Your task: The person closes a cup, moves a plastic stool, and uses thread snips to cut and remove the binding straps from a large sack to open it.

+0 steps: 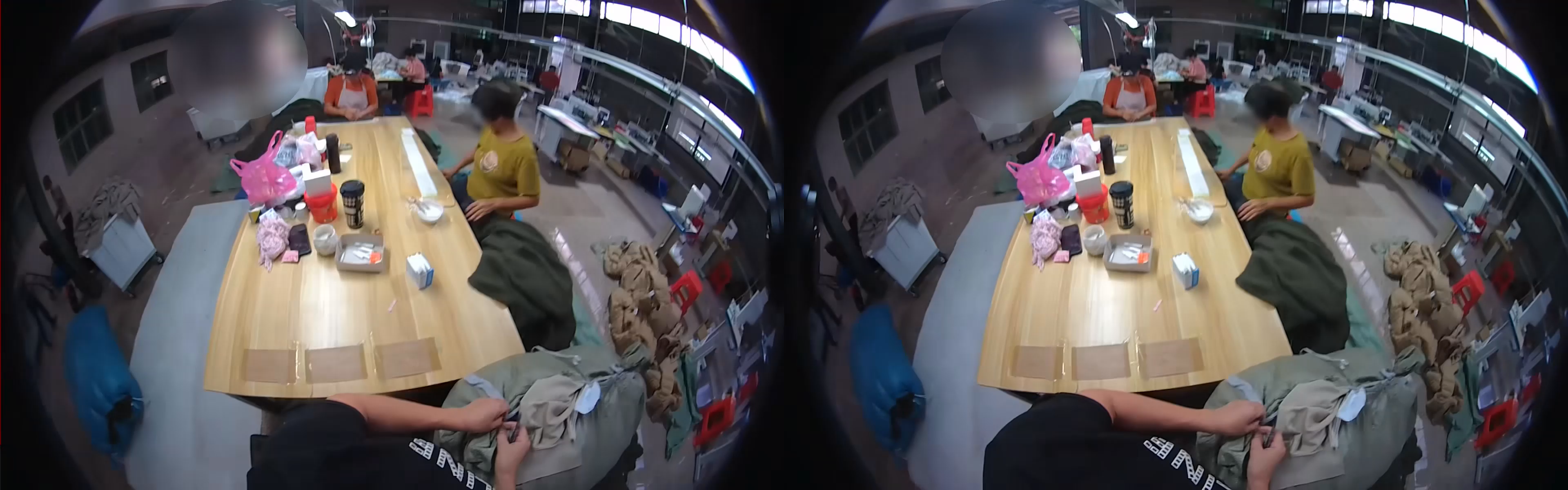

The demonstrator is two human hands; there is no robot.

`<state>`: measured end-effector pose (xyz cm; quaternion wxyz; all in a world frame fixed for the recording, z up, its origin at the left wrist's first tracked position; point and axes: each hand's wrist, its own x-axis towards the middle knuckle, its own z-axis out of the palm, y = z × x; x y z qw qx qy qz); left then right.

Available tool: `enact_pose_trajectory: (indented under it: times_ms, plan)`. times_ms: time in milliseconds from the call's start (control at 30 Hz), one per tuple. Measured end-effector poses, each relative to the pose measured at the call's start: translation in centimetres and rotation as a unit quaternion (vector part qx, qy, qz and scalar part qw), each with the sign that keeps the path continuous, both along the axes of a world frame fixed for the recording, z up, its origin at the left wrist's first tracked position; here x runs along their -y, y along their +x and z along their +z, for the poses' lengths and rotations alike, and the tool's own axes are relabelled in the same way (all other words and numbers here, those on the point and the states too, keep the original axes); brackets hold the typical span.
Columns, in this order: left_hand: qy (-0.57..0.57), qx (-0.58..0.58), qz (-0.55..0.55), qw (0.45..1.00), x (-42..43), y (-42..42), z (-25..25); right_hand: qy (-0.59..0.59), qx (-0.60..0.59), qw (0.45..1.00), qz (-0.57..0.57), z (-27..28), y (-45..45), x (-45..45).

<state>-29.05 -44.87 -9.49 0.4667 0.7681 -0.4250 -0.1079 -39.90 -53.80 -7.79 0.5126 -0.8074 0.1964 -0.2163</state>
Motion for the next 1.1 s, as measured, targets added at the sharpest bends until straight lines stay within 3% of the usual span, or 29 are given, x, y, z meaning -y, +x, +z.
enact_pose_trajectory:
  times_ms: [167, 300, 400, 433, 500, 667, 733, 867, 933, 1100]
  plan:
    - [0.02, -0.171, 0.005, 0.985, -0.5, 0.9, -1.8, 0.059, -0.017, 0.998, 0.016, -0.5, -0.2, -0.1]
    - [-0.004, -0.138, -0.045, 0.989, -0.9, 1.8, -1.8, -0.053, -0.022, 0.998, 0.021, -0.5, 0.1, -0.7]
    - [0.05, -0.111, -0.1, 0.988, -1.1, 2.7, -1.3, 0.065, -0.033, 0.996, 0.047, 1.9, 0.0, -2.2]
    - [0.085, -0.155, -0.109, 0.978, -1.4, 2.8, 0.6, 0.094, -0.027, 0.994, 0.048, 2.0, 0.1, -2.0]
    - [0.077, -0.141, -0.144, 0.976, -0.7, 3.1, -1.6, 0.046, -0.017, 0.998, 0.043, 1.5, 0.3, -1.7]
    - [0.007, -0.095, -0.037, 0.995, -0.4, 1.1, -1.2, 0.053, -0.016, 0.997, 0.061, 1.5, 0.2, -0.6]
    - [-0.071, -0.032, 0.029, 0.997, -0.4, 0.7, -3.9, 0.083, -0.019, 0.993, 0.078, 0.2, 0.5, -0.5]
    - [-0.07, -0.129, 0.149, 0.978, -0.6, 0.0, -4.6, 0.081, -0.042, 0.988, 0.123, -1.2, 0.8, 0.3]
    - [-0.028, -0.22, 0.15, 0.963, -1.1, 1.0, -3.9, 0.08, -0.03, 0.988, 0.126, -1.4, 1.2, 0.0]
    - [-0.028, -0.303, 0.052, 0.951, -2.1, 1.9, -3.0, 0.105, -0.045, 0.986, 0.118, 0.1, 1.4, -1.5]
